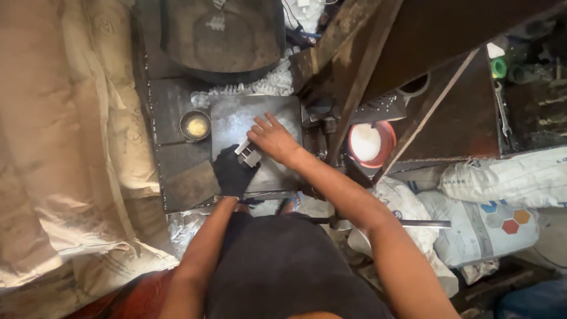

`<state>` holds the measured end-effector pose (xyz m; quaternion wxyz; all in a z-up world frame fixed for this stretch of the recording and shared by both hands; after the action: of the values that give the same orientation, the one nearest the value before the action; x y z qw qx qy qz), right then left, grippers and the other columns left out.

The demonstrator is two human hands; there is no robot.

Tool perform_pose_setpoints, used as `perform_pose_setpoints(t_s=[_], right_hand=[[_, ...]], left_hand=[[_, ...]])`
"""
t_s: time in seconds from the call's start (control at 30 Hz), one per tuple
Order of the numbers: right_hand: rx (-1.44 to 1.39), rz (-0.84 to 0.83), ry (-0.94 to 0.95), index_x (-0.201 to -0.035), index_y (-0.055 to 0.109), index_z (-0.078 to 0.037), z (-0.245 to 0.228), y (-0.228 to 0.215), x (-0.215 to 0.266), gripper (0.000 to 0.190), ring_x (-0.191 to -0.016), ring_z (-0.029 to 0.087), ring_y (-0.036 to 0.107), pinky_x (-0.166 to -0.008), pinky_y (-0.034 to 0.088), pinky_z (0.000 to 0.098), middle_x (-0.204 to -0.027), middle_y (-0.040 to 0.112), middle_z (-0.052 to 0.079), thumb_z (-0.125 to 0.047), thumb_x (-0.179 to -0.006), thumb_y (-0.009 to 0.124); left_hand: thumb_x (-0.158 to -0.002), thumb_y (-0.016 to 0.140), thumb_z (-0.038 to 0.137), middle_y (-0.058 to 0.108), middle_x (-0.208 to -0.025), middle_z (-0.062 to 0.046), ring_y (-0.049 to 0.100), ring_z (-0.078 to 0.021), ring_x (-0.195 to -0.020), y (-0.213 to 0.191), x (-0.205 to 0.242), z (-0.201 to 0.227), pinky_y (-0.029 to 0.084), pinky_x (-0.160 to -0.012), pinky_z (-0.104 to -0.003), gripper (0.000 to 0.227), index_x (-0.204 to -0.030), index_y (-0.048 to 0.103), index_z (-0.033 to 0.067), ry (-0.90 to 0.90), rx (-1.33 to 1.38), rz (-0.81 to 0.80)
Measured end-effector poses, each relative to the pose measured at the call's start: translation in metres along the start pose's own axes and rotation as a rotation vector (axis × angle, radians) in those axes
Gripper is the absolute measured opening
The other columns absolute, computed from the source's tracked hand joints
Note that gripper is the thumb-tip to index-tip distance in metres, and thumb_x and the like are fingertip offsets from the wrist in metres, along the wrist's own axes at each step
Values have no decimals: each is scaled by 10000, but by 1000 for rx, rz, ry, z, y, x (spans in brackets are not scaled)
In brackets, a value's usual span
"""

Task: The person operates a manual press machine in a workshop. They repeatedly place a metal mold under the press, pull a lever to activate the press, and then remove the mold. This cycle is performed multiple times throughout the clip.

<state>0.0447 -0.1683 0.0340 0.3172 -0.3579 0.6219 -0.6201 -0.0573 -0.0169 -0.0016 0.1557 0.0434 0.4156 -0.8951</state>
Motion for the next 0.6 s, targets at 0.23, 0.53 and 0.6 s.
perform_pose_setpoints(t_s=[0.23,0.53,0.6], right_hand=[[-28,208,109,-1207,632,-116,-15,-18,20,330,-1281,320,572,-1104,387,494,-1240,667,104,-135,-884,569],[-534,814,580,-928,750,-76,-46,-42,187,63,-608,227,690,-566,532,338,-884,768,115,-95,-877,781],[-501,832,839,-963,750,-65,-28,-31,217,42,-626,246,677,-590,526,358,-835,728,115,-97,-939,762]], left_hand=[[-697,879,336,684,-1013,-172,658,-386,-890,21,27,-3,520,-750,-492,510,-1062,685,38,-190,134,82],[-908,675,368,766,-1050,-149,755,-315,-967,99,78,-10,585,-876,-426,354,-1123,723,91,-364,461,-749],[-940,682,390,715,-1191,-164,673,-360,-1110,126,56,18,540,-934,-443,407,-1229,672,105,-7,305,-526]])
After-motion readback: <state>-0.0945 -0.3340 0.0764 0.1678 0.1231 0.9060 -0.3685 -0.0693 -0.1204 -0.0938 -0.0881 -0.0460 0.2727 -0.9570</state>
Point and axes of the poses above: each hand's wrist, its own x-axis away from the middle knuckle, its own y-axis out of the palm, z = x × y, the point moved 1 cm from there along -x, towards the middle knuckle
